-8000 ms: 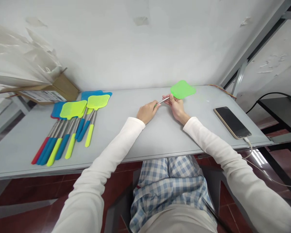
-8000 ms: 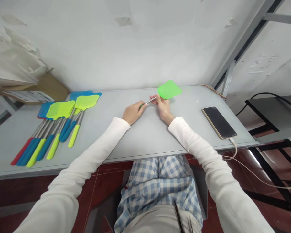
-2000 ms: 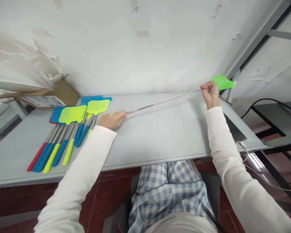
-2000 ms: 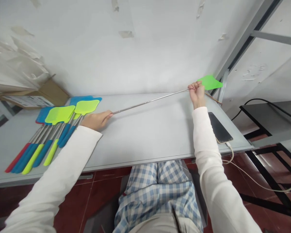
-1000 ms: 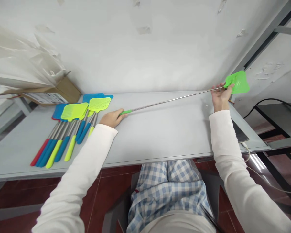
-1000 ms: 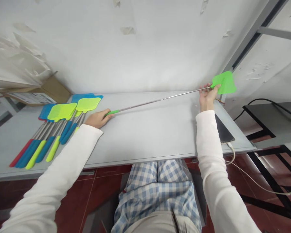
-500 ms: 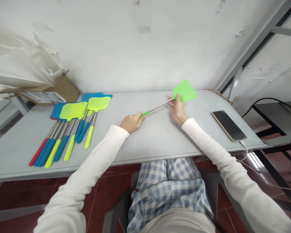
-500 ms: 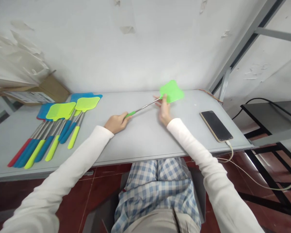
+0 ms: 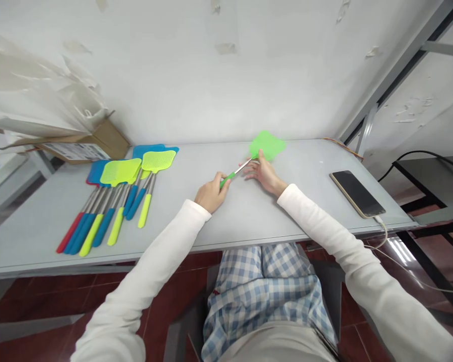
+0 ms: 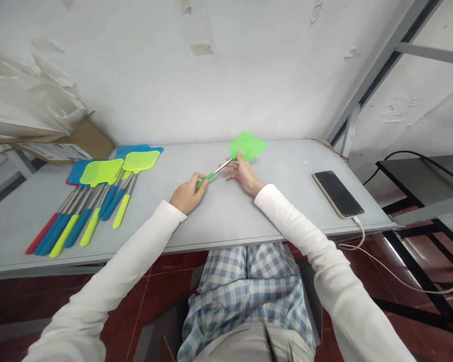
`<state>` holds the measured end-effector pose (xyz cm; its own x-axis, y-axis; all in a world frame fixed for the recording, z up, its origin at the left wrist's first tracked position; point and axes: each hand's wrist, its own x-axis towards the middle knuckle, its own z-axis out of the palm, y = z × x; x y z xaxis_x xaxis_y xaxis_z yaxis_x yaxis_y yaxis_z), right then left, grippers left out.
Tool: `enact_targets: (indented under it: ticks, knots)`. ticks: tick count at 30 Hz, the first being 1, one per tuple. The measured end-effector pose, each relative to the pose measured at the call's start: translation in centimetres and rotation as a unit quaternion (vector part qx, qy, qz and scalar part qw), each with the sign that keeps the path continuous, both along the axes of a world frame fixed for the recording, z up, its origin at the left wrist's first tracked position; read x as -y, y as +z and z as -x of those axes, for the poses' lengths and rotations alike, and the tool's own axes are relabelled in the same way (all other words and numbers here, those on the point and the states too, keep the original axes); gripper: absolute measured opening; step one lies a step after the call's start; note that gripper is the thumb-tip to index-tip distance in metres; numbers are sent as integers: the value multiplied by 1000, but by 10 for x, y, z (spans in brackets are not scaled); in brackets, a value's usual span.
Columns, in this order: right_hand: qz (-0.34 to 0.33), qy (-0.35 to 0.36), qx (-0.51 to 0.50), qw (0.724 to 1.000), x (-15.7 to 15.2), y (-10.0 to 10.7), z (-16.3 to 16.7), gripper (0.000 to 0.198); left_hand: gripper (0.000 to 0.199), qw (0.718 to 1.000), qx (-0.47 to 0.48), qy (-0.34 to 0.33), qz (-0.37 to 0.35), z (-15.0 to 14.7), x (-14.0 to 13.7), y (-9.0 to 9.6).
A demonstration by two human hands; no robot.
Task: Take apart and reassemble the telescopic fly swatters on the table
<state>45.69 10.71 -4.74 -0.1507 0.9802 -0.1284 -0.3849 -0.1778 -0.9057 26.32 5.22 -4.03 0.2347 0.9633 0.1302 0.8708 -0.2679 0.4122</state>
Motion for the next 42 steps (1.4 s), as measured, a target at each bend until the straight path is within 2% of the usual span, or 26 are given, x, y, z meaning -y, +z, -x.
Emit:
enact_targets:
  ticks: [3,6,9,13,20,23,24,25,27,28,29,31,33,36,42]
  knots:
    - [5,118,46,992,4,0,-11,35,17,995,57,24,-73,15,7,-8]
    - [-6,165,99,981,9,0,-18,14,11,979,86,120,-137,46,17,-18]
    - [-25,183,142,972,10,-1,-19,24,11,956,74,221,-176,76,25,-21]
    - [-44,182,168,968,9,-3,-17,29,22,940,-10,302,-160,95,32,-19]
    - [-52,175,176,967,7,-8,-15,25,40,926,-102,345,-112,84,57,-15]
    - [-104,90,234,962,-1,-13,-22,23,51,934,-96,314,-138,65,66,-5]
    - [-148,38,287,946,-5,-14,-27,23,53,944,-91,278,-152,57,66,0]
    - [-201,-15,355,913,-10,-16,-33,23,52,956,-85,229,-163,47,64,3]
    - [-292,-94,498,811,-19,-18,-47,26,51,974,-77,123,-173,25,51,9]
    - [-312,-112,561,759,-22,-19,-55,27,50,980,-72,76,-169,14,40,9]
    - [-311,-118,613,717,-26,-21,-62,30,51,984,-67,38,-158,3,26,9]
    - [-264,-107,688,667,-30,-24,-72,38,52,989,-63,-8,-133,-17,-6,4]
    - [-214,-88,728,645,-31,-26,-77,45,53,992,-70,-23,-100,-30,-37,-5]
    - [-193,-72,743,637,-32,-29,-76,48,54,996,-81,8,-43,-38,-67,-21]
    - [-191,-69,749,631,-37,-30,-74,45,53,997,-66,21,-43,-31,-76,-35]
